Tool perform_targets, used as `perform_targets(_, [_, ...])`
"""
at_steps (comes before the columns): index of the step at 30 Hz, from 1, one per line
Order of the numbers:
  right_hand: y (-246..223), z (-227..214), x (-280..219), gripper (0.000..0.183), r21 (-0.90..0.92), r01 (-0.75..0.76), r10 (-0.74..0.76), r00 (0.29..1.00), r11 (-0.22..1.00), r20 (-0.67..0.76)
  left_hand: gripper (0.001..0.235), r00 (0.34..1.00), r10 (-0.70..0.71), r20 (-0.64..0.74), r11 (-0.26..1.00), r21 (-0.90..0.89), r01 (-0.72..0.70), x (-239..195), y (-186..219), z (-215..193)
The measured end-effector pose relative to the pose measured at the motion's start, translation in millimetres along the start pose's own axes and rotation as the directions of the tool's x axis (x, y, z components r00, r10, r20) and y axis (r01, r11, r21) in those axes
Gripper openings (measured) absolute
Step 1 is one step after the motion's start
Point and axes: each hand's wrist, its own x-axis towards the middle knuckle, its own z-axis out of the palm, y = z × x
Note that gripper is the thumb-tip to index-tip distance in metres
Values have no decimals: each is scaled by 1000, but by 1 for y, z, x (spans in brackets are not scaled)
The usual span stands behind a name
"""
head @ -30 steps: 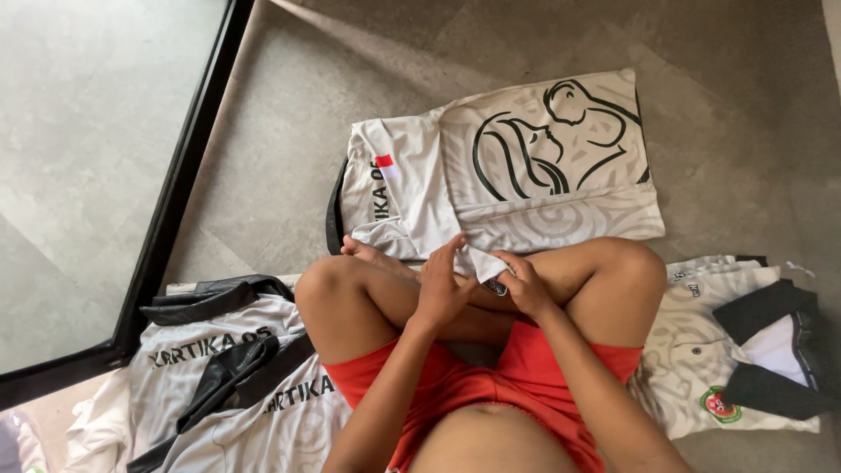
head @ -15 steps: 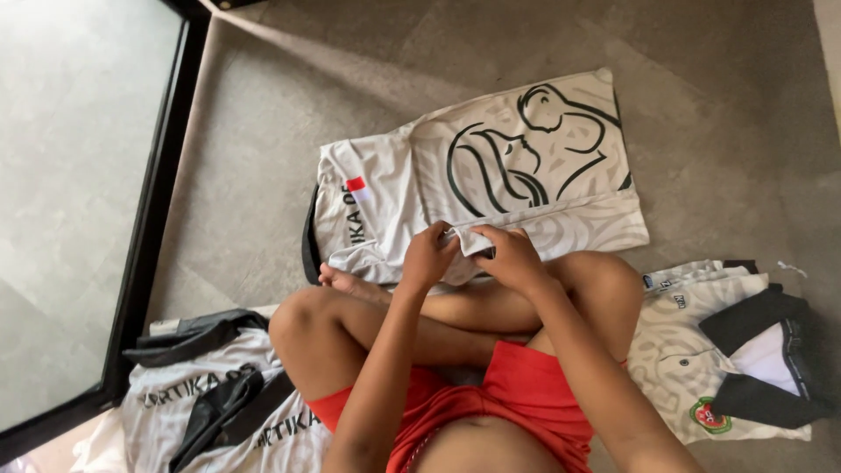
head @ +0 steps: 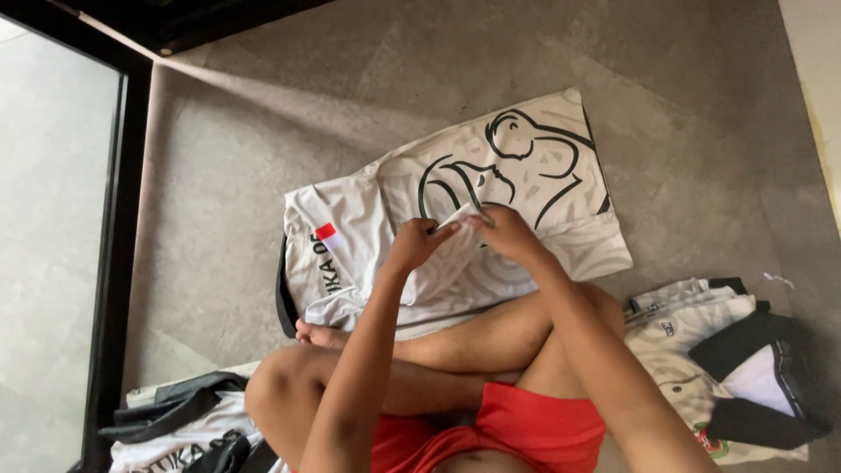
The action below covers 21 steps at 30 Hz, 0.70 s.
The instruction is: The person sits on the floor and folds a white t-shirt with a black graphic print. They smooth the fabric, fold the sleeves and sides inward, and then fold the shirt in half to create a neat rectangular bundle.
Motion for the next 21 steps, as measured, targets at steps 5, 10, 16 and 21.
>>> perform_targets(5, [56,-23,59,35,208,44,-16,991,977,-135,54,965,-86,249,986,159,46,31,-1,-28])
perform_targets(10, [143,-51,125,50,120,-70,106,940,990,-325,67,863,-321,390,901,407,151,66,-13,-68])
perform_targets(16, [173,-83,157,33,152,-101,166,839,983,-519,47,945,-267,190,876,457,155,130,-47,-87])
perform_targets(21, [205,-97,183,24,174,-29,137,747,984,-651,29,993,-121,-12,923,366,117,143,-33,-90])
